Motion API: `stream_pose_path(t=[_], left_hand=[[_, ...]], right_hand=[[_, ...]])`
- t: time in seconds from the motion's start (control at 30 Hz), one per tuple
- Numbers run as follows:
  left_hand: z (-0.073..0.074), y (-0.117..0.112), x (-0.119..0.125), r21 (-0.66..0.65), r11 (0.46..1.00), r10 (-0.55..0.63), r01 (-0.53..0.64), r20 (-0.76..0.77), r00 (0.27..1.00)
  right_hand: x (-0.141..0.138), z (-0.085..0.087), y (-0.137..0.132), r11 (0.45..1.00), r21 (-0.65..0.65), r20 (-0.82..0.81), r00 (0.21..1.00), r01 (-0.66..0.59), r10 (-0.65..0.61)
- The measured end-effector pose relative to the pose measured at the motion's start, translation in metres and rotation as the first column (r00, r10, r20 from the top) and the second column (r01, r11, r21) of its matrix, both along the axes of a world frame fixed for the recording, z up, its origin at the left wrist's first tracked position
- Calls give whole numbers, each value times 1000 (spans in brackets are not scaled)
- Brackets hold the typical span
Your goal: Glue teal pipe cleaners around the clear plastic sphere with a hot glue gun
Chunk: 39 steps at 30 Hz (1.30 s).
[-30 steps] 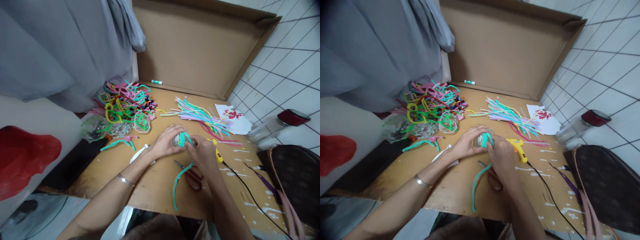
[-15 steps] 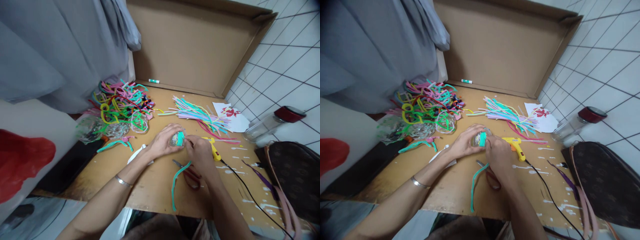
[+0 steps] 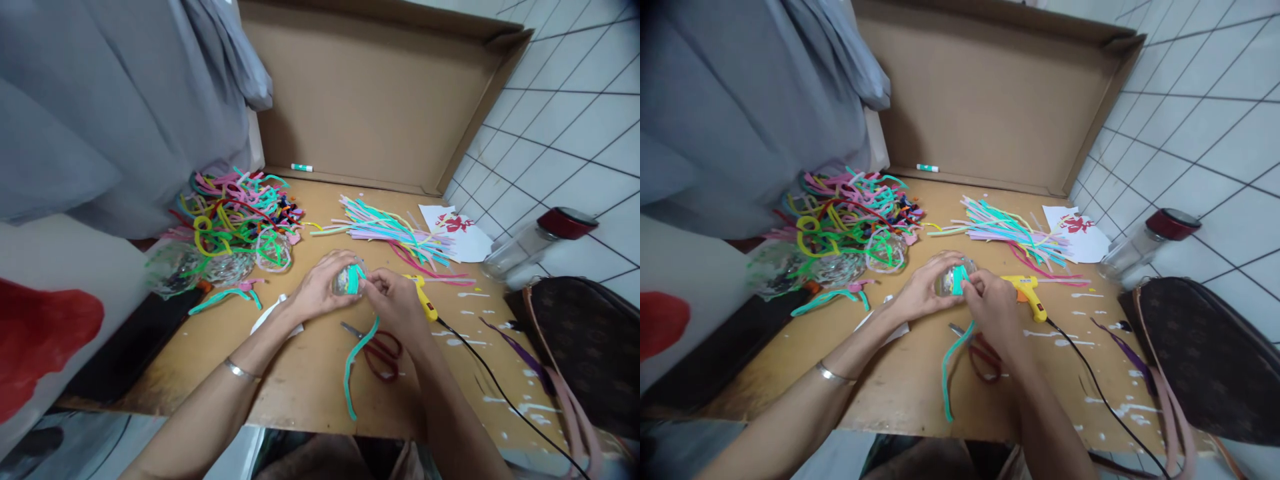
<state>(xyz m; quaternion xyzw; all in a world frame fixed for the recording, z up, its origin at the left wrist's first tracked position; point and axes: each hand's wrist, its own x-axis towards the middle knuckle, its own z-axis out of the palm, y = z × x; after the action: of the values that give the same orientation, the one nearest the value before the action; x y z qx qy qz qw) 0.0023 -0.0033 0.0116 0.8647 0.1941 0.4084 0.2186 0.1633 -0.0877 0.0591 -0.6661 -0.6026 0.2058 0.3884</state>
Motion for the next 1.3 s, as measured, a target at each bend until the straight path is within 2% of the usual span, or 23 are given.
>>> stream_pose_path(t=[0.13, 0.3, 0.43, 0.53, 0.6, 0.67, 0.73, 0.77, 0.8, 0.87, 0.93, 1.0, 1.03, 1.1, 1.2, 1.3], left_hand=[[0, -2, -2, -102, 992, 66, -70, -40, 997], [-1, -2, -5, -171, 984, 54, -56, -15, 998], [-3, 0, -6, -223, 973, 56, -55, 1, 998], [-2, -1, -6, -268, 961, 71, -66, 9, 997], [-2, -1, -7, -294, 951, 93, -91, -9, 996], [-2, -1, -8, -306, 945, 117, -115, -11, 993], [-3, 2, -9, -307, 943, 135, -126, 8, 991], [-3, 3, -9, -308, 943, 141, -128, 19, 990], [-4, 5, -10, -315, 941, 143, -127, 27, 989], [-4, 8, -11, -339, 933, 141, -123, 29, 990], [-4, 9, -10, -362, 924, 141, -122, 24, 990], [-3, 8, -10, -370, 920, 147, -128, 23, 989], [-3, 8, -9, -371, 919, 152, -132, 25, 988], [-3, 7, -8, -368, 919, 165, -142, 32, 986], [-5, 9, -7, -385, 912, 182, -141, 71, 981], [-9, 14, -7, -472, 879, 166, -73, 158, 973]], right_hand=[[-1, 1, 0, 991, -25, -199, 972, -128, 121], [-4, 2, -2, 981, -94, -401, 908, -171, 120], [-3, 2, 0, 976, -88, -482, 866, -200, 134], [0, -1, 1, 969, -73, -483, 858, -237, 174], [3, -4, 2, 967, -58, -400, 893, -249, 206], [6, -5, 3, 976, -46, -244, 950, -211, 194], [10, -5, 4, 997, -27, -19, 997, -74, 74], [13, -5, 5, 1000, -4, 103, 994, 23, -22], [17, -5, 5, 992, 26, 222, 967, 122, -125], [28, -8, 6, 951, 95, 429, 850, 294, -306], [39, -15, 5, 907, 105, 588, 709, 409, -388], [50, -24, 3, 870, 44, 709, 599, 491, -373], [55, -29, 1, 858, -1, 744, 573, 514, -343], [61, -37, -2, 845, -74, 772, 567, 529, -287], [65, -43, -3, 847, -111, 773, 581, 519, -255], [66, -42, -2, 838, -146, 756, 605, 526, -249]])
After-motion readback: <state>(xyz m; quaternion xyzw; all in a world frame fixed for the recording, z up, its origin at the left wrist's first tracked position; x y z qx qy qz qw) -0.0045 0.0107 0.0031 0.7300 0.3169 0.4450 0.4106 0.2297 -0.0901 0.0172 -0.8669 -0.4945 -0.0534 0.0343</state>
